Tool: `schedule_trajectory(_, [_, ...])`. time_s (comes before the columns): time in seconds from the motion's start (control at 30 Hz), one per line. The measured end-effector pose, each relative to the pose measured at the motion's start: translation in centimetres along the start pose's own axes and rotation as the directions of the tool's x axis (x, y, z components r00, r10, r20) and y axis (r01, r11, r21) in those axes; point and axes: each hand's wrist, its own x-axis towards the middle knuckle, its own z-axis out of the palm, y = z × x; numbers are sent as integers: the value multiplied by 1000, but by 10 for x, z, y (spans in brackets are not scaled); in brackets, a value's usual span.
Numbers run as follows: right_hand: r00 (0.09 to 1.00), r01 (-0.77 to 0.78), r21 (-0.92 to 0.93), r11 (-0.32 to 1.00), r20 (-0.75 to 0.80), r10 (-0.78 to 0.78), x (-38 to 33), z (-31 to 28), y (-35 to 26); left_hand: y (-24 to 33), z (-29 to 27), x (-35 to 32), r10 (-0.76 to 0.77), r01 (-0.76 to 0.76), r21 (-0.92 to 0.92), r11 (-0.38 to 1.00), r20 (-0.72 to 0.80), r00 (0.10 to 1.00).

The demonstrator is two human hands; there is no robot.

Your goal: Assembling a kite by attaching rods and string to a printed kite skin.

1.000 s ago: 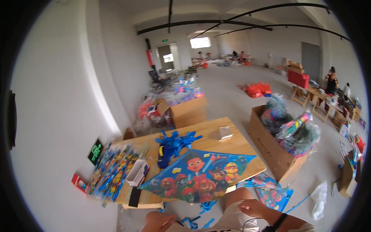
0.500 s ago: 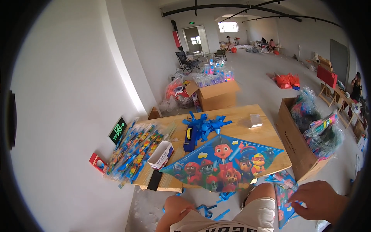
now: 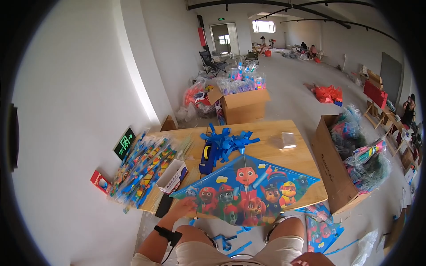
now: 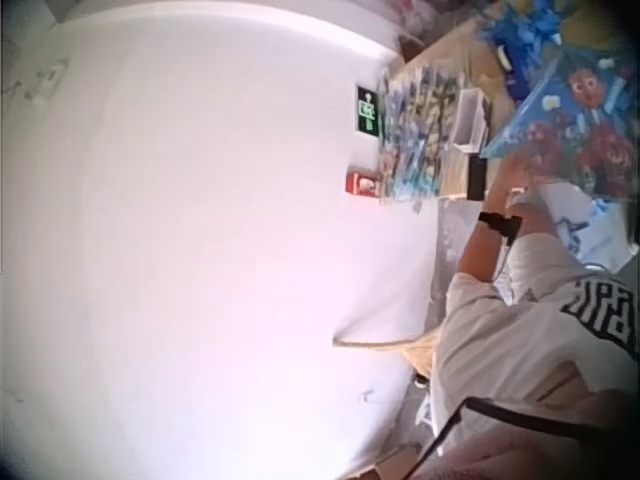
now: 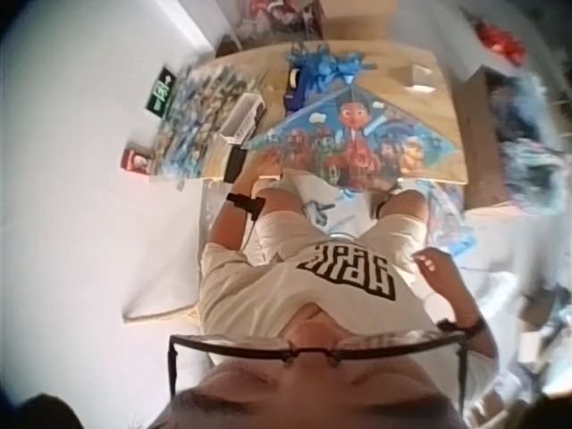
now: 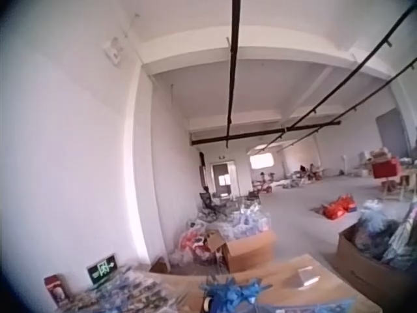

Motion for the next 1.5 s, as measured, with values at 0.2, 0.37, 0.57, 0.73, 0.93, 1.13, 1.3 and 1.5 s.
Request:
schedule_trajectory(0.2, [925,-219,-342,914,225,306,30,-50,-32,1,-1,163,-38,-26,-166,986,-370,928])
schedule_trajectory(0.37, [945,117,-123,986,318,-72,106,8,31,-23,-22,241,400,-75,454,888,-683,611])
schedule_trajectory(0.57, [955,-282,945,167,259,146,119,136,153,-27,-66,294,187,24,337,941,-580,793])
schedule_trajectory(0.73, [929,-231,783,578,1,370,121,133,138,-11,-7,305,-57,64,-2,998,-483,874])
schedule_trajectory(0.93, [934,-191,843,503,-2,357,128,141,146,23,-38,278,-218,-32,-404,914,-555,802])
schedule_trajectory(1.13, [933,-293,767,571,99,346,123,144,177,35,-28,249,-61,145,119,982,-528,847])
schedule_trajectory(1.3, [958,-233,772,591,77,277,133,144,164,-8,-31,222,-162,292,166,942,-536,829])
schedule_trajectory(1.5, [968,-187,792,581,48,246,130,151,165,3,-8,186,-9,240,560,793,-383,924])
